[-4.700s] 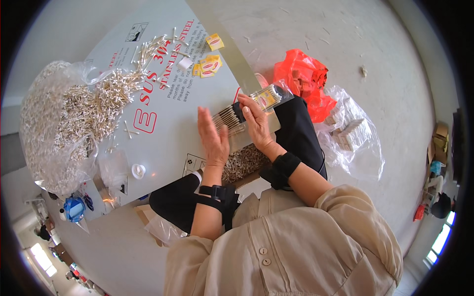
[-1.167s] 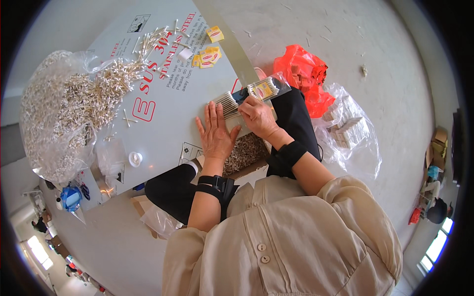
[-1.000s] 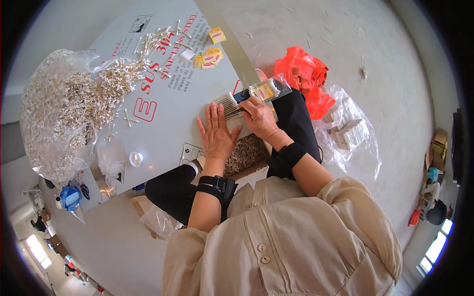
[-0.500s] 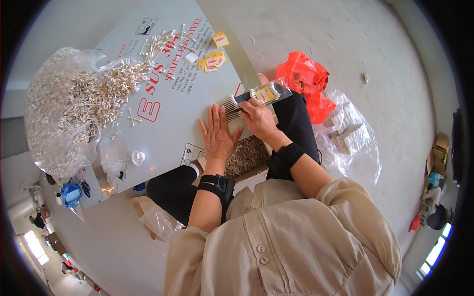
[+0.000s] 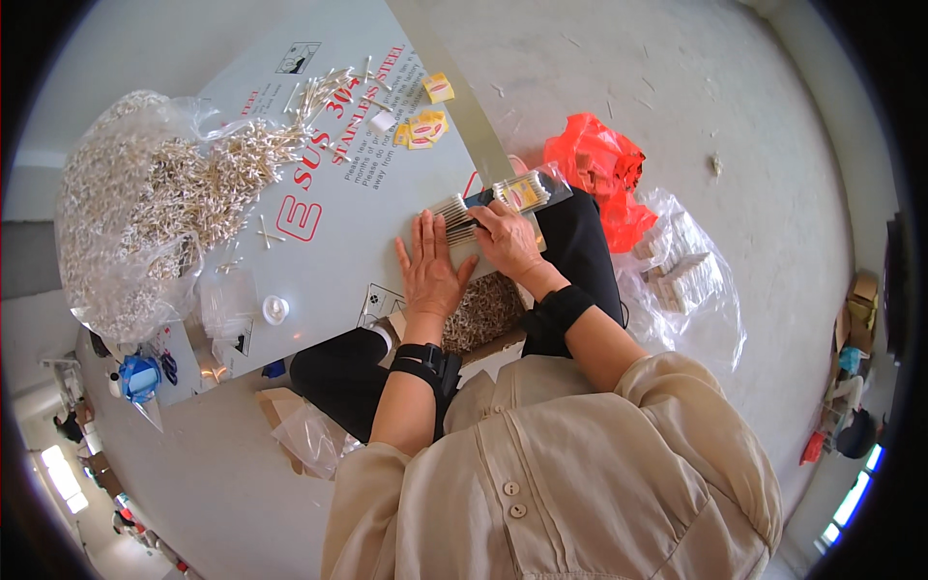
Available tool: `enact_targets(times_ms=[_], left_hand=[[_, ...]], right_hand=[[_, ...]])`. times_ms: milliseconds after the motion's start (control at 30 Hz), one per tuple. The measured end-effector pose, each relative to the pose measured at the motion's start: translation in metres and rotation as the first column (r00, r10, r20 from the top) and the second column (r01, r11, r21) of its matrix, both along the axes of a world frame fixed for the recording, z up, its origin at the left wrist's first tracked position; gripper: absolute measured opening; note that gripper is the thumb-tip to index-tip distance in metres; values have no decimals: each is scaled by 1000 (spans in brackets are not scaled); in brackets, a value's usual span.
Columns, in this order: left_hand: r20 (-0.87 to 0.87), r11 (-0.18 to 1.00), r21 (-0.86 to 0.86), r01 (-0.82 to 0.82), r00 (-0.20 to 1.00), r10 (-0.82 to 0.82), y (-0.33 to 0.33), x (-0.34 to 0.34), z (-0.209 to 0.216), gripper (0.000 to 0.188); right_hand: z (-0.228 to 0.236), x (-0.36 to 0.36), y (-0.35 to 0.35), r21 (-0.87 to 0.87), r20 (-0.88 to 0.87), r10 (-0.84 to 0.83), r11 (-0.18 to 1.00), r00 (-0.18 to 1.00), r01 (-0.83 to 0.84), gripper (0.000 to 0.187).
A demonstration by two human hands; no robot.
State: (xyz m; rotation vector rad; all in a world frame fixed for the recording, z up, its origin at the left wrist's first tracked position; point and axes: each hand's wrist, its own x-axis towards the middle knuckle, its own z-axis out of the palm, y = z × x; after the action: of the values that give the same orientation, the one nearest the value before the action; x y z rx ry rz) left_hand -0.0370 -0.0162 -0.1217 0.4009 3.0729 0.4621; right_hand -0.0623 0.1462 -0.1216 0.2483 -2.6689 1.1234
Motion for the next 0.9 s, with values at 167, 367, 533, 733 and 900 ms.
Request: enact_targets(times_ms=[167,367,533,733,900], left_hand=[[7,1000,8,1,1000,-1,1,-1,0,86],[21,1000,7,-3,1000,3,-1,0,0,85],[2,999,33,-1,1000,0,0,0,-1,85],[15,1000,24,3,1000,-3,-1,0,-2,86],[15,1000,27,3,1000,-4,-1,0,-2,86]], right_hand=[[-3,-1,2,26,27,12,1000,1000,-12,23],[8,-5,-5,64,101,0,998,995,-7,27],[10,-9,-6,108,150,-8,994,989,-8,27],[8,-10,-6,141,161,-23,990,987,0,20],[8,-10,-7,132,148,-18,991,989,-2,16]])
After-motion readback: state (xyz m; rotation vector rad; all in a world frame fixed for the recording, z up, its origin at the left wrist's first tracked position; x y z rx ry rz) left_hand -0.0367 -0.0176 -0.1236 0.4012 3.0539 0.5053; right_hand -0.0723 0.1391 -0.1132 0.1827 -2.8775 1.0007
